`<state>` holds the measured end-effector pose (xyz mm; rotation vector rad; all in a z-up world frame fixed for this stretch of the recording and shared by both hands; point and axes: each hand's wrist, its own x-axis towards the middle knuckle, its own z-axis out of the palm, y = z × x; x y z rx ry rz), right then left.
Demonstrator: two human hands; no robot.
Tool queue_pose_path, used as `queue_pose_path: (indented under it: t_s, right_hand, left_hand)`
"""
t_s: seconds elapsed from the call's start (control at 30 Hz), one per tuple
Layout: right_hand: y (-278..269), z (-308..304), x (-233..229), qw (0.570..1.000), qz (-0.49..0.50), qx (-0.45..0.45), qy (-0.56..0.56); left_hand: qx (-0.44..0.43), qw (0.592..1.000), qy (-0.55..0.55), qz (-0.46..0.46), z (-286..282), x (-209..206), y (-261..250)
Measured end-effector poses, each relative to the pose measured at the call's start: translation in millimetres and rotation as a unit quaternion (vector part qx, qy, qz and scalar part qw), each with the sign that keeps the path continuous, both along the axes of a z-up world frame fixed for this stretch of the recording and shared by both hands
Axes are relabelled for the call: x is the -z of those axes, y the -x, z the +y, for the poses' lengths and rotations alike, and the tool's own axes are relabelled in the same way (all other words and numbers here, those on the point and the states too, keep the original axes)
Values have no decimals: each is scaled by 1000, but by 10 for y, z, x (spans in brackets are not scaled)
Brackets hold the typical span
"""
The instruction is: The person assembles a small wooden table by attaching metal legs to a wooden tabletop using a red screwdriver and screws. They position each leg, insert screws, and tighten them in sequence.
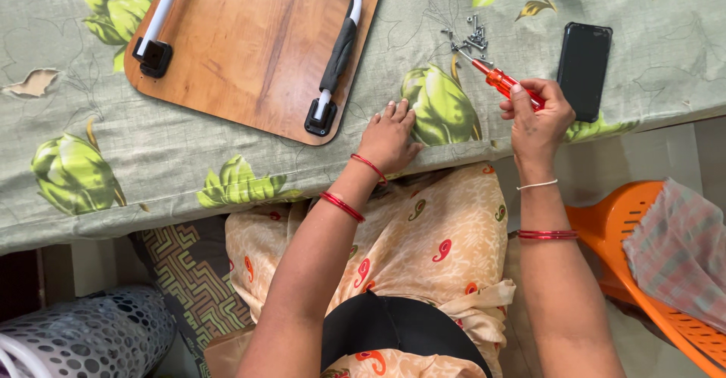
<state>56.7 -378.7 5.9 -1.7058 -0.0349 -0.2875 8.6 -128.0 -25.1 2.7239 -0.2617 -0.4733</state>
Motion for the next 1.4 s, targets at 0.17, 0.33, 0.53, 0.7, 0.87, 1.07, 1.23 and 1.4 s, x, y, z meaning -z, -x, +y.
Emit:
queue_pose_path:
  t_s: [0.17, 0.33, 0.53, 0.7, 0.87, 1.07, 1.23, 1.4]
  right_hand:
    - [-2, 26, -19, 1000, -6, -1, -8]
    - [20, -29, -91, 999, -9, 13, -50]
    - [54, -42, -171, 989, 26, 1, -144]
    - [83, -49, -149, 966, 84, -19, -244]
    - [100, -57, -82, 942, 133, -31, -308]
    - [101, -118, 20, 929, 162, -36, -330]
    - [95, -195, 72, 922, 166, -28, -349]
    - [56, -336, 66, 919, 164, 5, -360]
  left_hand:
    - [10, 1000, -3, 3, 10, 17, -4]
    - [2, 1000, 14, -2, 25, 16, -4]
    - [-185, 952, 240, -43, 105, 88, -61]
    - [-293, 808, 505, -74, 124, 296, -284]
    - [-331, 702, 628, -65, -14, 408, -520]
    - [-362, 701, 614, -28, -145, 377, -686]
    - [-376, 702, 603, -46, -248, 405, -826]
    - [-393, 763, 510, -47, -304, 350, -927]
